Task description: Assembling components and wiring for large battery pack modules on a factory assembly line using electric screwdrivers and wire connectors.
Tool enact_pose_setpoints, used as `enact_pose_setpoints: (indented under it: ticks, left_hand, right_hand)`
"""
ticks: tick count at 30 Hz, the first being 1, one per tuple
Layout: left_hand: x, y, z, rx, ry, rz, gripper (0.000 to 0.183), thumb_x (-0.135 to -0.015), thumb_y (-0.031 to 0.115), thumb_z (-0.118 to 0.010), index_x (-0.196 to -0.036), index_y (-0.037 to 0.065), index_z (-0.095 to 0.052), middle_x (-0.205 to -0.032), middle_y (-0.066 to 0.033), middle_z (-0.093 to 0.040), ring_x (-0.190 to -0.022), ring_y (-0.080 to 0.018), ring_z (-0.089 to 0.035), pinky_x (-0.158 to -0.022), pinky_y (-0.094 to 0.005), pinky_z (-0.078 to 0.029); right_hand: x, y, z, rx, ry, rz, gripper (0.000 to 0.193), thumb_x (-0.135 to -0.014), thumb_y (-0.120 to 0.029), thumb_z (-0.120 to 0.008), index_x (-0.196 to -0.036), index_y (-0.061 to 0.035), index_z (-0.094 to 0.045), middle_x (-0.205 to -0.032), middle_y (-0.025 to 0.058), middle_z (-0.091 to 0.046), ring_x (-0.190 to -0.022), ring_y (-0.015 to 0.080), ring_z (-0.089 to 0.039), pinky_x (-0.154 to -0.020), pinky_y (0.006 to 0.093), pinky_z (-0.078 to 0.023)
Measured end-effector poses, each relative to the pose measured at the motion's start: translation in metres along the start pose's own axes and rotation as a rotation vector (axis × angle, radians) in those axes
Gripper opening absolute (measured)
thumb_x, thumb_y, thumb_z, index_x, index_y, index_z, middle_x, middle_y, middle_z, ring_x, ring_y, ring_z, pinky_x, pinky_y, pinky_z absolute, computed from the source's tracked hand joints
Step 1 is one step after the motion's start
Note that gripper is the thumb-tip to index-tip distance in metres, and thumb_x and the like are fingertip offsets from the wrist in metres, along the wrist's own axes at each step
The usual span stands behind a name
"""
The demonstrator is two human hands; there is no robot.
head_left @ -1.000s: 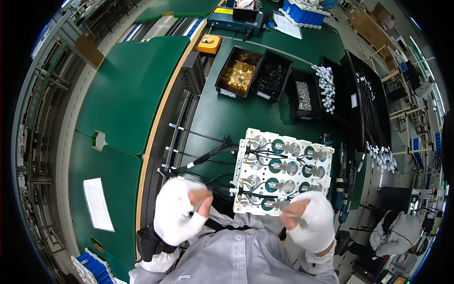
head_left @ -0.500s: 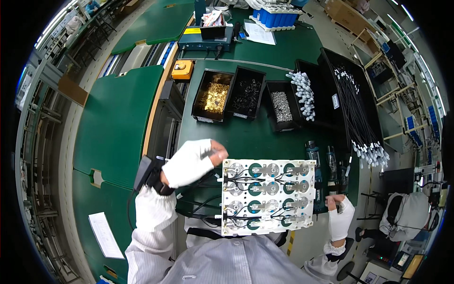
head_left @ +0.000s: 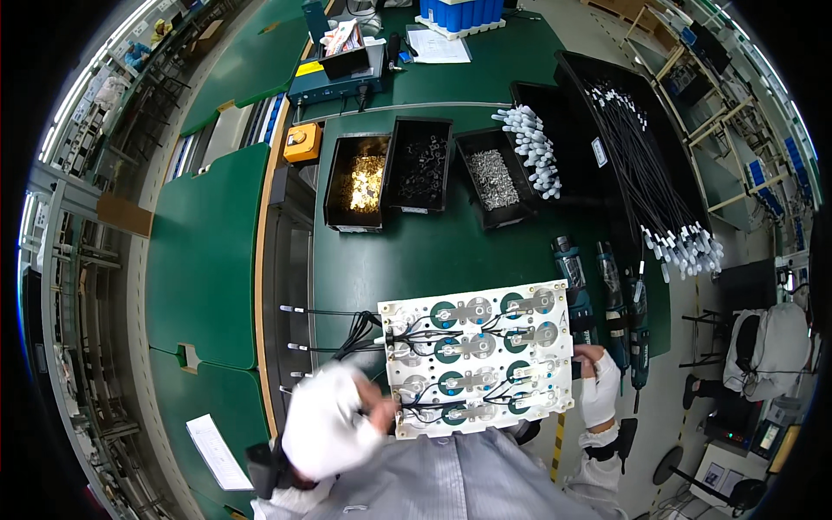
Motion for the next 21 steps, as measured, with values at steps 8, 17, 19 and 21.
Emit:
enact_pose_setpoints:
  ticks: [8, 17, 19, 21]
  left_hand:
    - [0.019, -0.084, -0.069, -0.420, 0.081, 0.044, 0.061, -0.080, 0.026, -0.078, -0.132, 0.000, -0.057, -0.122, -0.0202, -0.059, -0.100, -0.0386, -0.061, -0.083, -0.0496, -0.051]
    - [-0.018, -0.174, -0.086, -0.076, -0.084, 0.083, 0.059, -0.070, 0.017, -0.081, -0.125, 0.003, -0.064, -0.122, -0.0226, -0.061, -0.114, -0.0424, -0.055, -0.102, -0.0484, -0.042]
    - [-0.008, -0.168, -0.107, -0.473, -0.260, 0.018, 0.035, -0.083, 0.018, -0.067, -0.113, 0.002, -0.066, -0.103, -0.0235, -0.065, -0.090, -0.0418, -0.063, -0.081, -0.0485, -0.052]
    - [0.028, -0.230, -0.130, -0.920, -0.461, 0.096, 0.028, -0.092, 0.024, -0.054, -0.102, 0.000, -0.064, -0.095, -0.0260, -0.061, -0.076, -0.0405, -0.059, -0.066, -0.0494, -0.051]
  right_hand:
    - [0.070, 0.046, -0.071, -0.102, 0.015, 0.033, 0.082, -0.097, -0.069, -0.047, -0.135, 0.0031, -0.049, -0.129, 0.0214, -0.061, -0.114, 0.0344, -0.065, -0.094, 0.0422, -0.051]
    - [0.060, 0.080, -0.159, -1.229, -0.274, -0.387, 0.080, -0.097, -0.068, -0.047, -0.146, -0.0047, -0.042, -0.139, 0.0213, -0.056, -0.121, 0.0390, -0.062, -0.102, 0.0517, -0.052]
    - [0.051, 0.071, -0.169, -1.547, -0.327, -0.504, 0.080, -0.097, -0.067, -0.047, -0.147, -0.0052, -0.041, -0.140, 0.0212, -0.056, -0.121, 0.0393, -0.061, -0.102, 0.0528, -0.052]
    - [0.044, 0.054, -0.175, -1.784, -0.385, -0.597, 0.079, -0.098, -0.067, -0.048, -0.147, -0.0058, -0.041, -0.141, 0.0212, -0.055, -0.122, 0.0396, -0.061, -0.102, 0.0539, -0.053]
Point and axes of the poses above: each hand's wrist, its own x-axis away from the middle knuckle, its own z-axis out of the back of the hand, y = z × x, the point moved 9 cm from there along -x, towards the middle knuckle
